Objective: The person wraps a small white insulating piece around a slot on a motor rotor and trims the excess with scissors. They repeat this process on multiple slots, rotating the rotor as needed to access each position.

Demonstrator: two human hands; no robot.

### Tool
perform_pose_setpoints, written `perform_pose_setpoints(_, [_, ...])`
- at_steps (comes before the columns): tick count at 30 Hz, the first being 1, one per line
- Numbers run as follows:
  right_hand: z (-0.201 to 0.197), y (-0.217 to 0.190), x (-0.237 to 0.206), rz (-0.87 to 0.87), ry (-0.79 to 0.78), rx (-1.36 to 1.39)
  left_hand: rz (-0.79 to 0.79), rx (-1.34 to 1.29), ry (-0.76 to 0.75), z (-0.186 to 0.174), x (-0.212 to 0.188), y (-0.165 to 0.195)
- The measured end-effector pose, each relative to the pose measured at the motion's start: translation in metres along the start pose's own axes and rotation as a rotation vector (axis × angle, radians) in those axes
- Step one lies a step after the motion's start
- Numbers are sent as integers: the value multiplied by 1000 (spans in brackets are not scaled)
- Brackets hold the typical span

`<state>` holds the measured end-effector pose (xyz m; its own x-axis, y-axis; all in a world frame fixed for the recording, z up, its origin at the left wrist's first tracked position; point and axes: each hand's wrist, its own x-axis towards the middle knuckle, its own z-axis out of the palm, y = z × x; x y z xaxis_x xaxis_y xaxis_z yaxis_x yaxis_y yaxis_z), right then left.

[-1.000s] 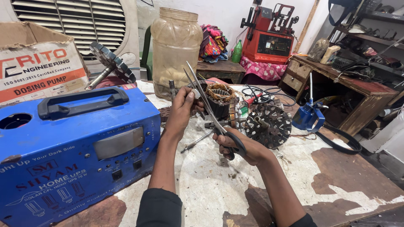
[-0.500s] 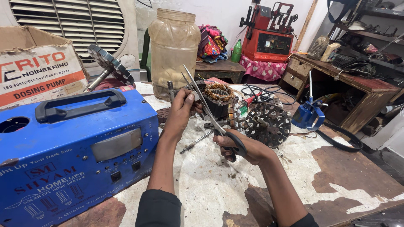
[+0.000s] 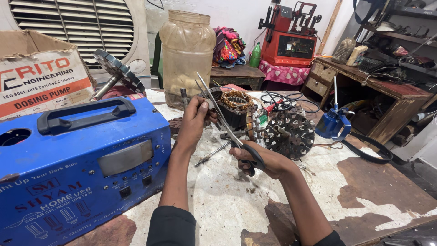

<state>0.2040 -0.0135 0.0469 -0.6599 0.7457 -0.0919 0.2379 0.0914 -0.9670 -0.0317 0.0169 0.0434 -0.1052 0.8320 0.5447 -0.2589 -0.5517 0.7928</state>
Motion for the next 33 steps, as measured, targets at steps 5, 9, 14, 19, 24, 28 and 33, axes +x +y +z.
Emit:
perform_pose_setpoints(5, [0, 0, 0, -5, -12, -5, 39, -37, -25, -1, 2, -5])
perform_pose_setpoints(9, [1, 0, 0, -11, -9, 42, 32, -27, -29, -3, 3, -7])
perform_pose_setpoints(14, [2, 0, -1, 22, 22, 86, 25, -41, -34, -3, 3, -7])
perform_pose_setpoints(19, [1, 1, -1, 13, 8, 91, -1, -45, -9, -2, 3, -7])
perform_pose_setpoints(24, [-1, 4, 0, -1, -8, 92, 1, -1, -9, 0, 3, -6])
perform_pose_setpoints(28, [-2, 4, 1, -10, -13, 93, 1, -4, -10, 1, 2, -4])
perform_pose_setpoints(33, [-2, 3, 0, 7, 39, -8, 4, 0, -5, 2, 2, -4])
